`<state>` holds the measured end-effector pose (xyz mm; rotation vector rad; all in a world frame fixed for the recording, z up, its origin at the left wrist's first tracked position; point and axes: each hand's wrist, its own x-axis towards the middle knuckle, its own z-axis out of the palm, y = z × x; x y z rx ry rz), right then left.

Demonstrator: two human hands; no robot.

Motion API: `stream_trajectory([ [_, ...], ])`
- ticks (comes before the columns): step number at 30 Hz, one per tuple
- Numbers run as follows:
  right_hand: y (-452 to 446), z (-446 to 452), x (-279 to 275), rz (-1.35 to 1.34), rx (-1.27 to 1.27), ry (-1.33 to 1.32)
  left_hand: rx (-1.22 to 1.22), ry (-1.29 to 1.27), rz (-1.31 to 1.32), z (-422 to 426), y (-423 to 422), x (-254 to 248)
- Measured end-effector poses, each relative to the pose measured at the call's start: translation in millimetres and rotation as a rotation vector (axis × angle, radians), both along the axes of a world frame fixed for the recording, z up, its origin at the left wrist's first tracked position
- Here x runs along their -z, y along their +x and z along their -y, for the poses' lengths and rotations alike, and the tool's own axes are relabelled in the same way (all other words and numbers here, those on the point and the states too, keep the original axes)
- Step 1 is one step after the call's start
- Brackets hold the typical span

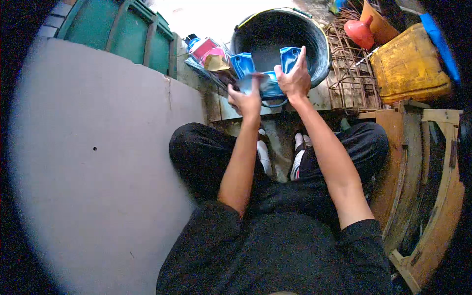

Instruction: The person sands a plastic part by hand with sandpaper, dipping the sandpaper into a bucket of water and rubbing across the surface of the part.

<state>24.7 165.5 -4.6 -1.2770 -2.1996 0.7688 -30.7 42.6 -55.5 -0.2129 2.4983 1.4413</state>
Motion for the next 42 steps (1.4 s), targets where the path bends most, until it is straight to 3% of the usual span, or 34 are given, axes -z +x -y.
stream_trajectory([
  [4, -0.8, -0.1, 7.5, -0.049, 0.007, 0.051, -0.063, 0.039, -0.041, -15.3, -10.3, -0.8],
  [6, -1.5, -1.3, 8.7, -0.075, 0.002, 0.09, 0.055, -0.023, -0.044, 3.0, 8.9, 17.1],
  [8, -2.2, -1.1, 11.0, -0.072, 0.009, 0.127, 0.065, -0.088, 0.126, 9.6, 22.5, 6.9],
  [10, -1.8, 0.0, 5.9, -0.046, 0.01, 0.054, 0.018, -0.093, 0.003, 2.2, 2.2, 8.4],
  [12, -2.2, 0.4, 0.1, -0.012, 0.016, 0.013, -0.018, 0.063, 0.005, -7.7, -14.7, -9.3],
  [14, -0.4, 0.9, -3.2, 0.019, 0.012, -0.022, -0.028, 0.006, 0.007, -9.6, -6.3, -4.7],
  [16, -1.4, 1.6, 0.2, -0.038, 0.011, 0.036, 0.056, -0.004, -0.041, 5.4, 12.8, 31.4],
  [18, -2.7, 0.0, 8.9, -0.05, 0.011, 0.101, 0.053, -0.05, 0.109, 10.4, 25.2, 6.5],
  [22, 1.3, 3.0, -2.7, 0.051, 0.025, -0.033, -0.059, 0.017, 0.043, -8.4, -8.5, -16.0],
  [26, -2.8, -1.9, 6.9, -0.077, 0.0, 0.11, 0.034, 0.007, -0.012, 4.2, 18.7, 17.4],
  [28, -2.6, -1.5, 6.7, -0.006, -0.001, 0.081, 0.067, -0.032, 0.045, 10.0, 26.2, 3.2],
  [31, -5.7, -3.4, 7.8, -0.033, 0.007, 0.087, -0.085, 0.068, -0.077, -5.0, -7.6, -3.3],
  [34, -1.4, -1.6, 1.9, 0.043, 0.019, 0.011, -0.087, 0.028, 0.03, -9.4, -3.4, -3.2],
  [36, -2.2, 0.3, 3.0, -0.019, 0.011, 0.046, 0.051, -0.032, -0.064, 3.5, 17.7, 21.6],
  [38, -2.9, -0.5, 5.1, 0.049, 0.022, 0.002, 0.071, -0.087, 0.022, 7.2, 22.5, 10.7],
  [40, -4.0, -2.1, 11.5, -0.011, 0.016, 0.13, -0.024, -0.021, -0.045, 1.2, 0.1, 11.6],
  [42, -1.5, -0.7, 6.3, 0.009, 0.021, 0.03, -0.12, -0.013, -0.037, -9.9, -17.4, -0.6],
])
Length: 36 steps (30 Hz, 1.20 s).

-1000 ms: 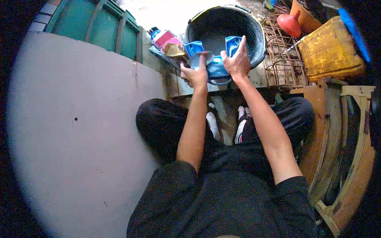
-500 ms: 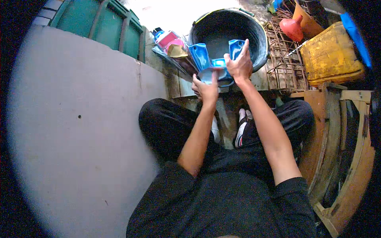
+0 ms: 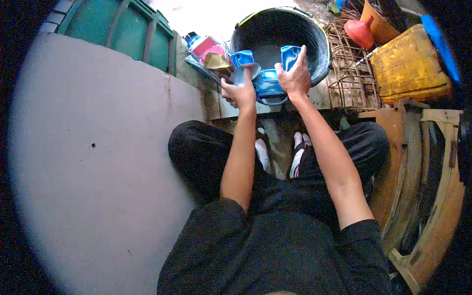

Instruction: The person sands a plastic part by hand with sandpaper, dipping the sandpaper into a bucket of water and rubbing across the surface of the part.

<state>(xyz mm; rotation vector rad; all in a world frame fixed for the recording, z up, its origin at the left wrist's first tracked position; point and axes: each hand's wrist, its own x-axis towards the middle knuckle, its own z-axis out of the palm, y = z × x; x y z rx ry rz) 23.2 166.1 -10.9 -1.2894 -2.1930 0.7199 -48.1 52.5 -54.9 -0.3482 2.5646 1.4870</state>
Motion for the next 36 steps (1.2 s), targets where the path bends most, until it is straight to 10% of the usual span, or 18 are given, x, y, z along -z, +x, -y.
stream_trajectory([
  [26, -0.2, 0.7, -4.3, 0.008, -0.008, -0.022, 0.246, -0.144, 0.071, 19.0, 32.0, 6.3],
  [30, 0.5, -0.6, 0.5, 0.036, -0.01, -0.007, -0.016, 0.116, -0.046, 9.2, -9.6, -0.9],
  [36, -2.0, -0.6, -2.9, 0.0, -0.015, -0.011, 0.319, -0.043, 0.17, 24.7, 47.9, 5.7],
])
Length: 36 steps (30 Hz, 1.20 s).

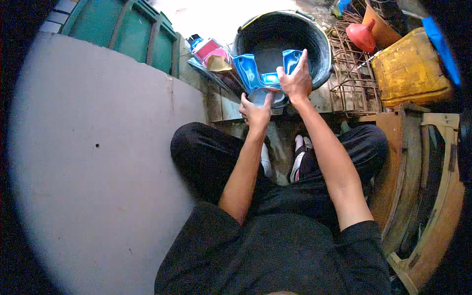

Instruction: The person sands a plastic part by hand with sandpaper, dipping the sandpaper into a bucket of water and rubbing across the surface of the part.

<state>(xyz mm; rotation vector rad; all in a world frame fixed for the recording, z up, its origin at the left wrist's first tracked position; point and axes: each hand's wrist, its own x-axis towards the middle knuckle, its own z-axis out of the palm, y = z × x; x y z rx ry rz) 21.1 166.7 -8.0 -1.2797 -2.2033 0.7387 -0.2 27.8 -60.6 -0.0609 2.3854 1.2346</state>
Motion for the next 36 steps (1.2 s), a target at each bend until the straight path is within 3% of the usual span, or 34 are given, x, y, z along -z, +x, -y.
stream_trajectory([
  [2, 1.5, -1.2, -1.1, 0.038, -0.002, -0.011, -0.045, 0.004, 0.008, 2.7, -4.1, -7.6],
  [4, 1.8, -0.5, -3.2, 0.03, 0.008, -0.025, -0.258, 0.301, 0.016, -1.8, -30.1, 10.4],
  [6, 1.9, 0.4, -3.8, 0.064, 0.005, -0.06, -0.19, 0.48, -0.061, -4.0, -46.3, 15.8],
  [8, 0.2, -0.1, -2.5, 0.051, -0.005, -0.067, -0.207, 0.646, 0.125, -5.2, -36.7, 2.0],
  [12, -0.8, -1.9, -3.7, 0.05, 0.01, -0.034, -0.273, 0.555, 0.135, 5.6, 6.5, -4.7],
  [18, 1.8, 0.0, -4.7, 0.109, 0.011, -0.078, -0.337, 0.75, 0.121, -8.2, -37.3, 14.0],
  [20, 0.1, -3.0, 8.1, 0.034, 0.009, 0.025, -0.291, 0.846, 0.171, -8.1, -40.0, 5.2],
  [22, -1.5, -5.1, 8.7, 0.036, 0.012, 0.045, -0.372, 0.648, 0.169, -5.8, -19.2, 30.0],
  [23, -2.1, -5.6, 8.5, 0.038, 0.009, 0.039, -0.23, 0.736, 0.183, 3.1, 2.8, -9.8],
  [26, -2.3, -3.0, 3.6, 0.064, 0.012, 0.018, -0.232, 0.772, 0.27, 6.7, 14.5, 0.6],
  [29, -1.3, -4.3, 11.5, 0.074, 0.025, 0.041, -0.262, 0.831, 0.16, -8.5, -22.3, 14.4],
  [32, -1.9, -4.2, 8.3, 0.063, 0.016, 0.06, -0.357, 0.659, 0.204, -11.2, -11.9, 1.8],
  [33, -2.0, -2.6, 3.3, 0.076, 0.017, 0.034, -0.275, 0.709, 0.162, -5.3, -3.8, 31.0],
  [34, -4.5, -3.9, 7.2, 0.014, 0.012, 0.096, -0.198, 0.756, 0.168, 2.7, 13.4, 14.6],
  [36, -2.4, -5.2, 8.8, 0.079, 0.005, 0.024, -0.271, 0.748, 0.208, 4.2, 27.4, -3.7],
])
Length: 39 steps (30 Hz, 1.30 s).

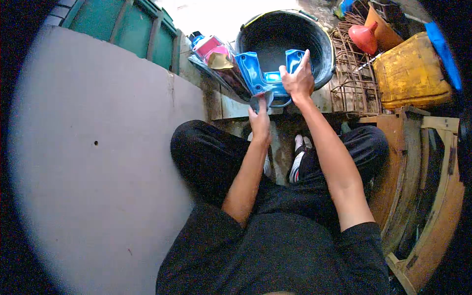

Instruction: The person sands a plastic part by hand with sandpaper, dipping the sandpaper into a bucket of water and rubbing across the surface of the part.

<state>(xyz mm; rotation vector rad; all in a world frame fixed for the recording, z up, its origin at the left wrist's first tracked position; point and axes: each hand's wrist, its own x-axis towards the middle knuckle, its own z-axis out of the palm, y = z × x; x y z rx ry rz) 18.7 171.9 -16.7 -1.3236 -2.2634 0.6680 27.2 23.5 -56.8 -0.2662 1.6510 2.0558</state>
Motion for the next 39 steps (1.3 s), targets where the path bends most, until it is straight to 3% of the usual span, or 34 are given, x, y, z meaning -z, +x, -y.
stream_trajectory([
  [3, 0.5, 1.1, 3.0, -0.002, 0.023, 0.028, -0.112, 0.087, 0.036, -15.4, -40.7, 12.5],
  [6, 1.5, 4.6, -8.2, 0.02, 0.01, 0.008, -0.174, -0.063, 0.125, -18.5, -40.0, 4.7],
  [9, 0.8, 3.5, -10.0, 0.062, 0.016, -0.021, 0.015, -0.042, 0.044, 0.7, 2.8, 7.2],
  [14, 0.1, 1.5, 0.8, 0.012, 0.025, 0.029, -0.052, 0.074, 0.047, -14.3, -42.7, 10.1],
  [16, -1.2, 1.4, 1.4, -0.004, 0.03, 0.037, -0.114, 0.026, 0.082, -16.4, -36.1, 9.7],
  [18, -0.5, 0.7, -3.5, 0.011, 0.023, 0.01, -0.054, 0.104, 0.059, -6.0, -9.1, 18.6],
  [20, -1.3, 1.8, -5.9, 0.034, 0.016, -0.028, -0.007, 0.02, 0.024, -0.1, 1.3, 16.8],
  [22, -0.3, 1.2, -3.4, 0.028, 0.022, -0.024, -0.02, 0.163, 0.06, -2.6, -6.8, 11.3],
  [23, 0.4, -0.5, -0.1, 0.017, 0.012, -0.002, -0.073, -0.013, 0.095, -8.7, -22.3, 11.0],
  [24, 1.1, 0.8, -1.5, 0.011, 0.009, -0.007, -0.078, 0.092, 0.092, -11.8, -35.1, 12.3],
  [26, 0.8, 2.4, -4.6, 0.027, 0.018, -0.016, -0.106, -0.042, 0.141, -13.4, -33.4, 10.9],
  [28, 0.1, 0.0, 1.3, 0.0, -0.004, 0.018, 0.021, 0.059, 0.073, -1.4, -2.2, 8.5],
  [34, 0.7, 1.3, -2.6, 0.023, 0.015, 0.01, -0.108, 0.021, 0.094, -17.6, -30.1, 2.1],
  [39, -0.5, 2.0, -5.2, 0.028, 0.007, 0.008, -0.013, 0.046, -0.014, -4.9, 6.7, 10.7],
])
